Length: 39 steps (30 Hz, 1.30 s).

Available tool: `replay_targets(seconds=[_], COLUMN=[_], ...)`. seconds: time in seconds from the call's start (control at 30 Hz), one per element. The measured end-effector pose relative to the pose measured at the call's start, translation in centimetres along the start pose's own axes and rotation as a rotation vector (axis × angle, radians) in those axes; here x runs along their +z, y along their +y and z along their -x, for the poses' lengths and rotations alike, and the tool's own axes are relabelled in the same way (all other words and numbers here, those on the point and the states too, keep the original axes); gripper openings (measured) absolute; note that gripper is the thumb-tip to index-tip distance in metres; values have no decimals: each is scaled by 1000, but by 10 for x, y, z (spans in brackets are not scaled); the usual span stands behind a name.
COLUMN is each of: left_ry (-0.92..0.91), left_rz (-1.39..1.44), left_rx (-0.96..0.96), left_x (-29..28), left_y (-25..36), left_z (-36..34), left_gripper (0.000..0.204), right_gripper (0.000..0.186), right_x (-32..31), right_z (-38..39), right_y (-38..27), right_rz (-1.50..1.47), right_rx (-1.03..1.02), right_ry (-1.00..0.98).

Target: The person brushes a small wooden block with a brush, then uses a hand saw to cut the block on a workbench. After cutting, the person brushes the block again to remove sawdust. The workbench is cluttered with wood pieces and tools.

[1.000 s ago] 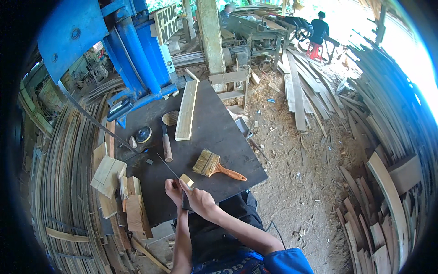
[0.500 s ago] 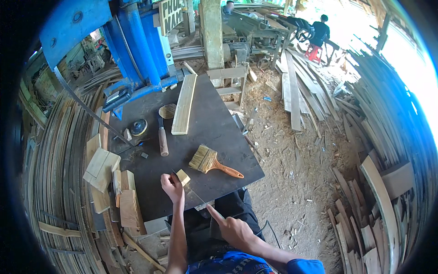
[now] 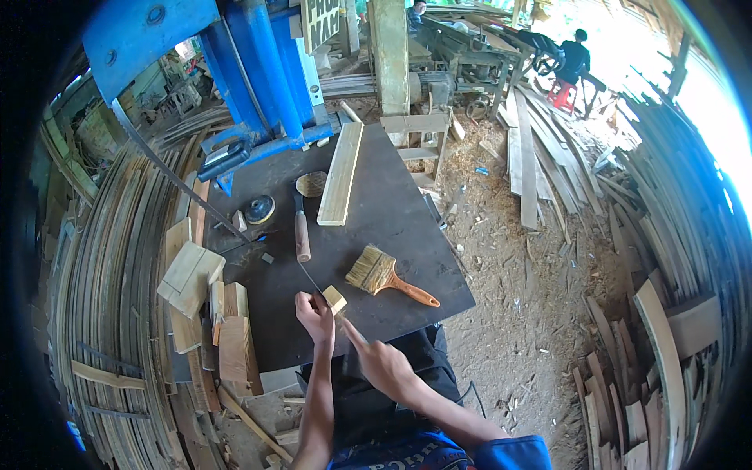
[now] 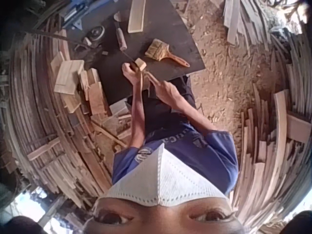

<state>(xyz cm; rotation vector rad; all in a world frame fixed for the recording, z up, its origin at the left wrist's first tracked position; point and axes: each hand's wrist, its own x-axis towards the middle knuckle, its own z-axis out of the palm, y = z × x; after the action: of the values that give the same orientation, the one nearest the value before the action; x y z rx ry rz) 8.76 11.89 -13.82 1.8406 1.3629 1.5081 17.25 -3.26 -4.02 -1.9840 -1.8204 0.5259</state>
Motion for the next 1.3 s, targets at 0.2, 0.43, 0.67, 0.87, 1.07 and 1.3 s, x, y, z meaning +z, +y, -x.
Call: replay_targets(seconds=[0.2, 0.43, 0.67, 0.87, 1.07, 1.3], left_ry=[24, 16, 12, -1, 0, -28], left_rz=[12, -18, -39, -47, -66, -137], left_rx=[31, 45, 67, 0, 27, 34], left_x=[-3, -1, 0, -1, -2, -2], left_y=[8, 1, 1, 3, 7, -1], left_z=[2, 2, 1, 3, 3, 1], left_gripper=[21, 19, 18, 18, 17, 18], right_gripper=[74, 68, 69, 72, 72, 68], right_x=[-32, -7, 21, -17, -40, 19], right_z=[46, -2, -45, 40, 53, -50], right_y=[-4, 14, 6, 11, 11, 12], right_rz=[101, 90, 81, 95, 74, 54], right_rx=[60, -54, -29, 3, 21, -115], right_ry=[-97, -17, 36, -61, -140, 73])
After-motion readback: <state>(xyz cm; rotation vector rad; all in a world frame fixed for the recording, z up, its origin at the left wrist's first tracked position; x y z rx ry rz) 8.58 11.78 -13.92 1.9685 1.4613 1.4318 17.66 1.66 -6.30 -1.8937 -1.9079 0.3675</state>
